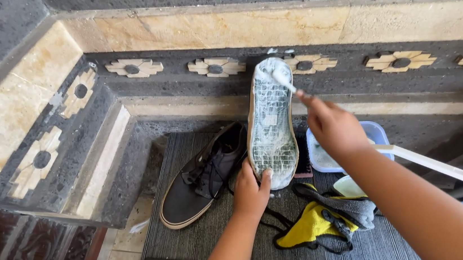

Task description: The person is cleaning the sole of a black sneaker by scrubbing it with a toothbrush dipped in soapy water.

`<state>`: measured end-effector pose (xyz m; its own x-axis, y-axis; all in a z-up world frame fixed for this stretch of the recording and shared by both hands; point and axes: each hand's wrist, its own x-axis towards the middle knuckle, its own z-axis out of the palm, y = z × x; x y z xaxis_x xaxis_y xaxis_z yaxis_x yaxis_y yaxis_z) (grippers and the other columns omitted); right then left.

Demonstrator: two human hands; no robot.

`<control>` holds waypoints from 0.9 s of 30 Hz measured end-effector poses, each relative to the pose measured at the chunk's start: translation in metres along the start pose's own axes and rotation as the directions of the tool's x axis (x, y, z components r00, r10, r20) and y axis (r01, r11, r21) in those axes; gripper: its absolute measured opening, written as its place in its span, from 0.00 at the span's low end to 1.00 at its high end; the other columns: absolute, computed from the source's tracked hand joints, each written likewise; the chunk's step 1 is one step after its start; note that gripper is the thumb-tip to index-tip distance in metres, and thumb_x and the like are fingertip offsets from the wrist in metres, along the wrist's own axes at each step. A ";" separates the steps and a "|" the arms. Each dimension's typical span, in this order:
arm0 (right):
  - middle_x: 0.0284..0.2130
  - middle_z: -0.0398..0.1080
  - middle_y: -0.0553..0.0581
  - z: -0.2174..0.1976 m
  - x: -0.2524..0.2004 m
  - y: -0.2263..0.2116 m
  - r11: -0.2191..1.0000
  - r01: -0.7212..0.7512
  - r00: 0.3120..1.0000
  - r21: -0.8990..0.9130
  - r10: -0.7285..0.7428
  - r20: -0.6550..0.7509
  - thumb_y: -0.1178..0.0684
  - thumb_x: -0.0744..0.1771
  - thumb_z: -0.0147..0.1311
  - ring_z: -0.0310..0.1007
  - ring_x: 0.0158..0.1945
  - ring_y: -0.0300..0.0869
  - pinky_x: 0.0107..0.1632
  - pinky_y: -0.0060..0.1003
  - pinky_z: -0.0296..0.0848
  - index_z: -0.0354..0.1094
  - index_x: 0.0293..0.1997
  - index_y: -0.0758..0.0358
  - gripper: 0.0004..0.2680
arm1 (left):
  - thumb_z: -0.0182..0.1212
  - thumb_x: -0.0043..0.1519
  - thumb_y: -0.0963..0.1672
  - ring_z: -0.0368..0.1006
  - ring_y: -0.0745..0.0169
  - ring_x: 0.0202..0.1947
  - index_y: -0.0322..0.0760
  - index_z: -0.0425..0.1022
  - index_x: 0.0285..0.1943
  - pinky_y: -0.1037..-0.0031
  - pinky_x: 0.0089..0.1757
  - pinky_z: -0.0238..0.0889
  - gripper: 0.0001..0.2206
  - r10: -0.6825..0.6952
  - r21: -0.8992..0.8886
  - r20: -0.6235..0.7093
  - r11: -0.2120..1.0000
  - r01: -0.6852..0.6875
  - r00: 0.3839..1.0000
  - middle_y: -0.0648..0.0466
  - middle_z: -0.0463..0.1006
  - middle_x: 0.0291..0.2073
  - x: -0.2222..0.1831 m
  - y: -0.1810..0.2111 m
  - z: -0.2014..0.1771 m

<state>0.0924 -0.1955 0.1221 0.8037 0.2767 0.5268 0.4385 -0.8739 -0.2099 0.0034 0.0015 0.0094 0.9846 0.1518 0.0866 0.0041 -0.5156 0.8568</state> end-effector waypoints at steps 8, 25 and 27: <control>0.33 0.75 0.65 0.000 -0.007 0.012 0.997 -0.042 0.999 0.070 0.041 0.020 0.56 0.71 0.46 0.78 0.30 0.57 0.33 0.51 0.79 0.66 0.61 0.48 0.12 | 0.53 0.66 0.50 0.68 0.36 0.59 0.27 0.55 0.70 0.53 0.56 0.65 0.28 0.005 -0.012 0.002 1.000 -0.005 1.000 0.33 0.71 0.56 -0.004 0.002 -0.001; 0.35 0.75 0.64 -0.009 -0.021 0.016 0.985 0.012 1.000 -0.171 -0.014 -0.012 0.53 0.71 0.48 0.78 0.27 0.57 0.31 0.53 0.79 0.64 0.63 0.45 0.12 | 0.51 0.67 0.50 0.67 0.34 0.61 0.22 0.53 0.70 0.50 0.57 0.63 0.29 0.079 0.025 0.015 0.997 -0.079 0.997 0.29 0.70 0.57 -0.008 0.007 -0.005; 0.34 0.76 0.64 -0.001 -0.016 0.015 0.998 0.018 1.000 -0.060 -0.018 0.010 0.53 0.70 0.48 0.78 0.28 0.57 0.32 0.52 0.80 0.66 0.61 0.46 0.12 | 0.52 0.66 0.50 0.67 0.34 0.61 0.24 0.52 0.72 0.51 0.57 0.63 0.31 0.051 0.019 -0.004 0.999 -0.051 0.999 0.30 0.70 0.57 -0.005 0.002 -0.001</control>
<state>0.0857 -0.2137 0.1109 0.7996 0.2960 0.5225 0.4281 -0.8911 -0.1504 -0.0017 0.0005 0.0113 0.9827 0.1290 0.1327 -0.0428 -0.5389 0.8413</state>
